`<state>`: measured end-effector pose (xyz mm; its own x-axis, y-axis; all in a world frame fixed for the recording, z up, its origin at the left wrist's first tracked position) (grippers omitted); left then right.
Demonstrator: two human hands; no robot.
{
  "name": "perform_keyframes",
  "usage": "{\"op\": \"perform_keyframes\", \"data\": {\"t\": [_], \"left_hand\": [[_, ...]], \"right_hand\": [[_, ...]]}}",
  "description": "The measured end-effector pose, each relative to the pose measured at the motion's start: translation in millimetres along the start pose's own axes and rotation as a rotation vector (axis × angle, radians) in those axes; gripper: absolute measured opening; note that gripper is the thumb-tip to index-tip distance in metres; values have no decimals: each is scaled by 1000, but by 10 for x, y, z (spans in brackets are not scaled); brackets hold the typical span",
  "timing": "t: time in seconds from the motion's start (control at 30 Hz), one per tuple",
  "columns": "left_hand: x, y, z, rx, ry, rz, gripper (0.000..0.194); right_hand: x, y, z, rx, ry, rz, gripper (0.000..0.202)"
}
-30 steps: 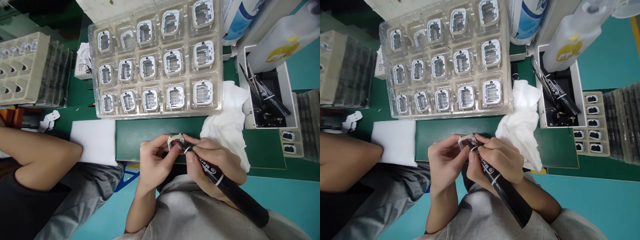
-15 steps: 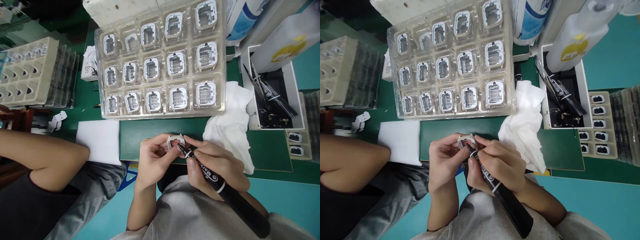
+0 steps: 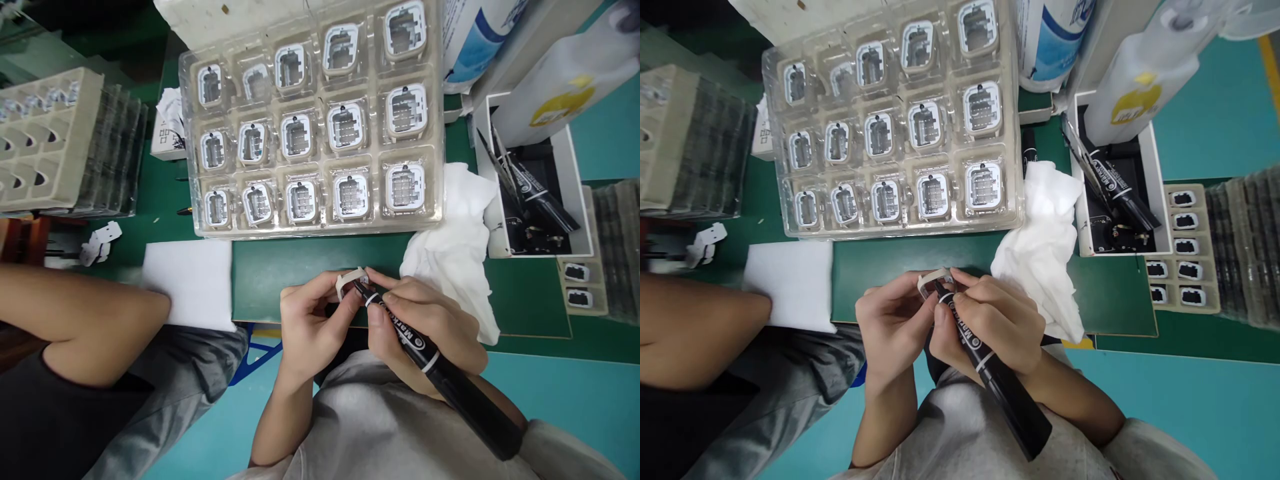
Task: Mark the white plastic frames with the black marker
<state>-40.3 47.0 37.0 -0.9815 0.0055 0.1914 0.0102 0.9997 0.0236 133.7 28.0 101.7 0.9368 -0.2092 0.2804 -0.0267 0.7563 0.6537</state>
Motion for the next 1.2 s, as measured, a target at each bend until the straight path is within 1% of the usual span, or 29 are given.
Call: {"op": "perform_keyframes", "data": {"t": [0.13,0.23,0.4,0.5,0.63,0.83,1.07,1.2], "left_hand": [[-4,-2,-6,-16,-12,-5,7],[-2,-6,-30,-53,10,-12,7],[-5,-36,-76,-103,65,-28,10],[-6,-55,-87,-99,95,-54,11],[-9,-67,-91,-85,93,-76,14],[-12,-63,-56,-64,78,-50,13],[5,-45,-71,-77,43,-75,14],[4,-32,-63,-65,24,-60,14]], "right_hand": [[-8,-9,12,-7,4,1,18],[6,-22,9,-31,-14,-12,15],[-29,-28,18,-25,-20,34,15],[-49,-27,19,-24,-16,51,16],[-32,-26,-9,-58,3,29,15],[-44,-14,18,-15,-12,74,17],[-25,-32,-13,-79,-11,44,15],[-55,-28,2,-72,-15,58,15]]}}
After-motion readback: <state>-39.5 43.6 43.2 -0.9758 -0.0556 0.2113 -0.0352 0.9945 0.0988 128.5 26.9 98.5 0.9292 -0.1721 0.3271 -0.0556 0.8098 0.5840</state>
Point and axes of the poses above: each hand's wrist, its own y-axis towards the middle knuckle, its own x-axis out of the back of the hand, z = x × y, the point moved 10 cm from there along y, towards the middle knuckle, and after that the axes turned 4 degrees about z, right-handed, at the moved point
